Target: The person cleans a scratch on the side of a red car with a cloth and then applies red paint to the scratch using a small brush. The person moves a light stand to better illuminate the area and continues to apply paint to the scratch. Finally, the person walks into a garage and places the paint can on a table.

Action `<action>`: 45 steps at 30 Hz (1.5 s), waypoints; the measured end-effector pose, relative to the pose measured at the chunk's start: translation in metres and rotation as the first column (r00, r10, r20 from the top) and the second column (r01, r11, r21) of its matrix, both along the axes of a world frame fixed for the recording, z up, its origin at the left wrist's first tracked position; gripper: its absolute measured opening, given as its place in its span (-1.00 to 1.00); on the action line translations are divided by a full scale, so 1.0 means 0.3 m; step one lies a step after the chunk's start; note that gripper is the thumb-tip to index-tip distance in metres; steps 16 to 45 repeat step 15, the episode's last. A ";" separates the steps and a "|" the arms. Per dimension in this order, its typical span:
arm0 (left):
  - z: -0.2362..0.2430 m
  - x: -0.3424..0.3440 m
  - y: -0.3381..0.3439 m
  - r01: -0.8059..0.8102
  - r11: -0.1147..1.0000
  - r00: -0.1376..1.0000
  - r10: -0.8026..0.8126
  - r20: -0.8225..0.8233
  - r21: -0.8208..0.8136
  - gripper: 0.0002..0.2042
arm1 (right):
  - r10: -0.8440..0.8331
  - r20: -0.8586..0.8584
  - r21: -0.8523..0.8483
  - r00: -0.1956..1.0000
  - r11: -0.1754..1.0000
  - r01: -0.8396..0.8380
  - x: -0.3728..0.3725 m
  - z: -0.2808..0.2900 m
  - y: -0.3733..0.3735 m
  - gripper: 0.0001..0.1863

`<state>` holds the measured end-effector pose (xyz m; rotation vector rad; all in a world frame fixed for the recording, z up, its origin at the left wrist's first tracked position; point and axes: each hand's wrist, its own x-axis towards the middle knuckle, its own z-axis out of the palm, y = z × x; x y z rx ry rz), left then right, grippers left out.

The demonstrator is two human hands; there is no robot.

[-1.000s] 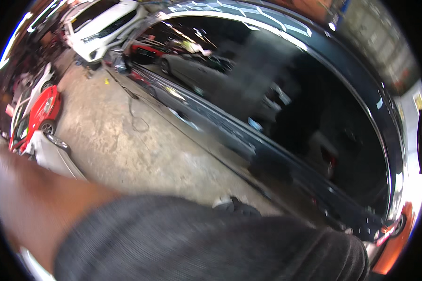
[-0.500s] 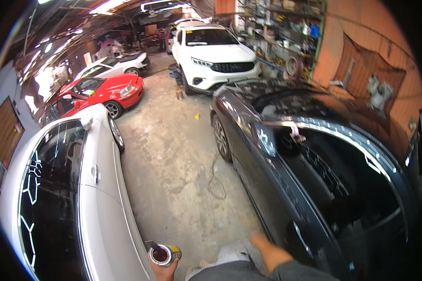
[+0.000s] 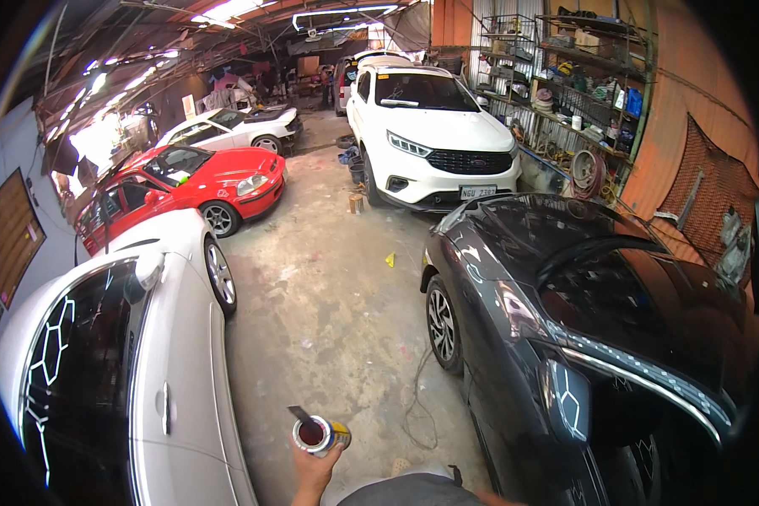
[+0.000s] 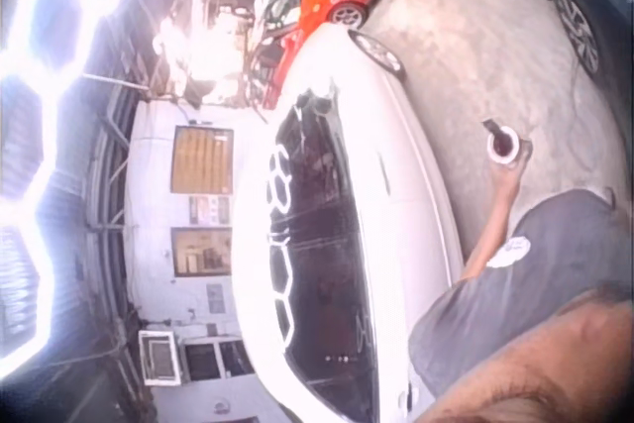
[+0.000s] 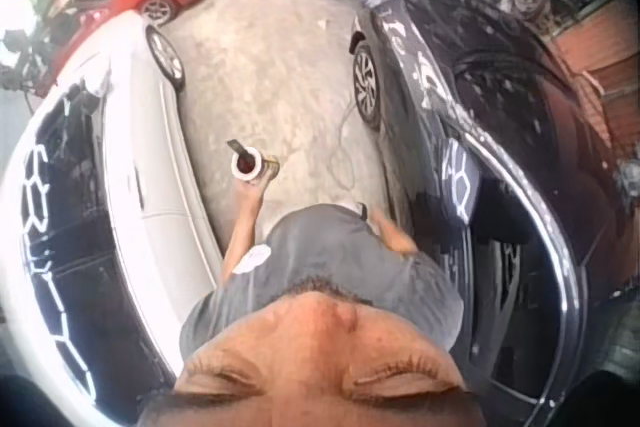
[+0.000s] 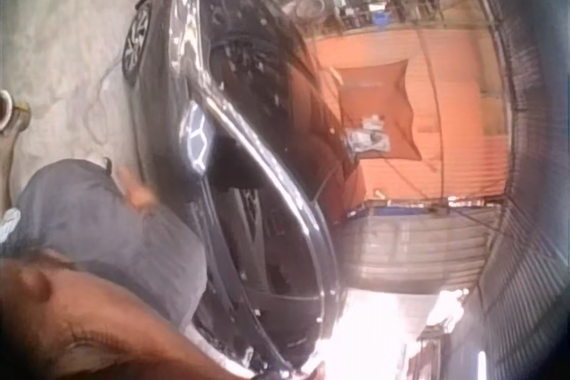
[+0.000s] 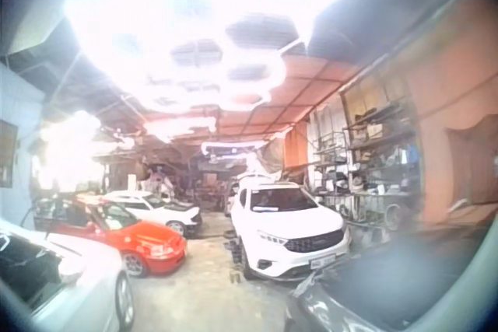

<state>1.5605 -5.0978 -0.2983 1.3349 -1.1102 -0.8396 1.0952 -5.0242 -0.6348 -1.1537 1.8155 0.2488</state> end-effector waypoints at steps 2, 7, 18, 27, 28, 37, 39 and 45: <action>0.048 0.010 -0.246 0.028 1.000 0.998 -0.028 -0.055 0.006 -0.23 | 0.098 0.008 -0.286 0.995 0.954 -0.091 0.139 0.055 -0.614 -0.64; -0.010 0.109 -0.827 0.053 0.998 0.999 -0.054 -0.007 -0.028 -0.26 | 0.216 0.015 -0.806 0.976 0.581 -0.116 0.522 0.715 -1.996 -0.62; -0.140 0.442 -1.843 0.088 0.995 0.995 -0.089 0.035 0.036 -0.21 | 0.235 0.460 -0.795 0.856 0.537 0.280 0.895 0.474 -2.864 -0.63; -0.140 0.442 -1.843 0.088 0.995 0.995 -0.089 0.035 0.036 -0.21 | 0.235 0.460 -0.795 0.856 0.537 0.280 0.895 0.474 -2.864 -0.63; -0.140 0.442 -1.843 0.088 0.995 0.995 -0.089 0.035 0.036 -0.21 | 0.235 0.460 -0.795 0.856 0.537 0.280 0.895 0.474 -2.864 -0.63; -0.140 0.442 -1.843 0.088 0.995 0.995 -0.089 0.035 0.036 -0.21 | 0.235 0.460 -0.795 0.856 0.537 0.280 0.895 0.474 -2.864 -0.63; -0.140 0.442 -1.843 0.088 0.995 0.995 -0.089 0.035 0.036 -0.21 | 0.235 0.460 -0.795 0.856 0.537 0.280 0.895 0.474 -2.864 -0.63; -0.140 0.442 -1.843 0.088 0.995 0.995 -0.089 0.035 0.036 -0.21 | 0.235 0.460 -0.795 0.856 0.537 0.280 0.895 0.474 -2.864 -0.63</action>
